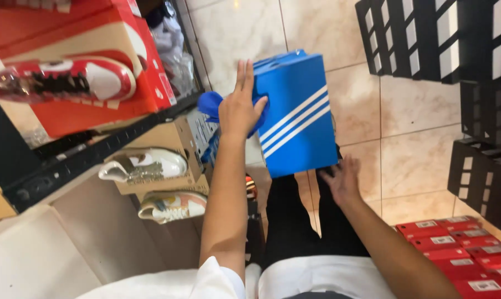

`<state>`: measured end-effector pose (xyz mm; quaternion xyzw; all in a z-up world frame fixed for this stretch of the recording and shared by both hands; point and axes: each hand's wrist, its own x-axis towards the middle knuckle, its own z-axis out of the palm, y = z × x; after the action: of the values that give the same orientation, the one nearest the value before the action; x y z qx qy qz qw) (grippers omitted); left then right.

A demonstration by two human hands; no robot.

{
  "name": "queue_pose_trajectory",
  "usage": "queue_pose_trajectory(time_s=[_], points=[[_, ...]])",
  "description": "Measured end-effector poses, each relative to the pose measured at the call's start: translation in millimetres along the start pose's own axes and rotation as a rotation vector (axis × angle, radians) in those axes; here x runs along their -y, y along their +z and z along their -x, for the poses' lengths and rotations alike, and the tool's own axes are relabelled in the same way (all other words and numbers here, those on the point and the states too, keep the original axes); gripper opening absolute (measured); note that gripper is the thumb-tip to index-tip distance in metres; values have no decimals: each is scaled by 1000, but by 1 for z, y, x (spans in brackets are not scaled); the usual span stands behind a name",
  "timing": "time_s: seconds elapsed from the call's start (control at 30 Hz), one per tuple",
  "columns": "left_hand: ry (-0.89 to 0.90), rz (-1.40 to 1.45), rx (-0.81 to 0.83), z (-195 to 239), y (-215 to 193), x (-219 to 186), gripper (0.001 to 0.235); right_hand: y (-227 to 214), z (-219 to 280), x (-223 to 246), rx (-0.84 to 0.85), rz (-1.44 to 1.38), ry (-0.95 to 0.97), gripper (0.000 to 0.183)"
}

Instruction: Cleaning and organizing shoe boxes by wiping them with a cloth and restacking them in a warehouse.

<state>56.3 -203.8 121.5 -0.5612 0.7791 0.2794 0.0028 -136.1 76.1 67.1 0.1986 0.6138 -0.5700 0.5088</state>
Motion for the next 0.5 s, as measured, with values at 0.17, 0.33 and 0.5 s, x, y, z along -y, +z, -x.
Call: queue_pose_trajectory(time_s=[0.17,0.33,0.5], points=[[-214,-39,171,-6,23,16,60,19,-15,-11,91,27,222,82],[-415,-49,463,17,16,33,69,14,-47,28,40,92,129,68],[-431,544,742,51,-10,19,83,-17,-82,54,159,362,19,78]])
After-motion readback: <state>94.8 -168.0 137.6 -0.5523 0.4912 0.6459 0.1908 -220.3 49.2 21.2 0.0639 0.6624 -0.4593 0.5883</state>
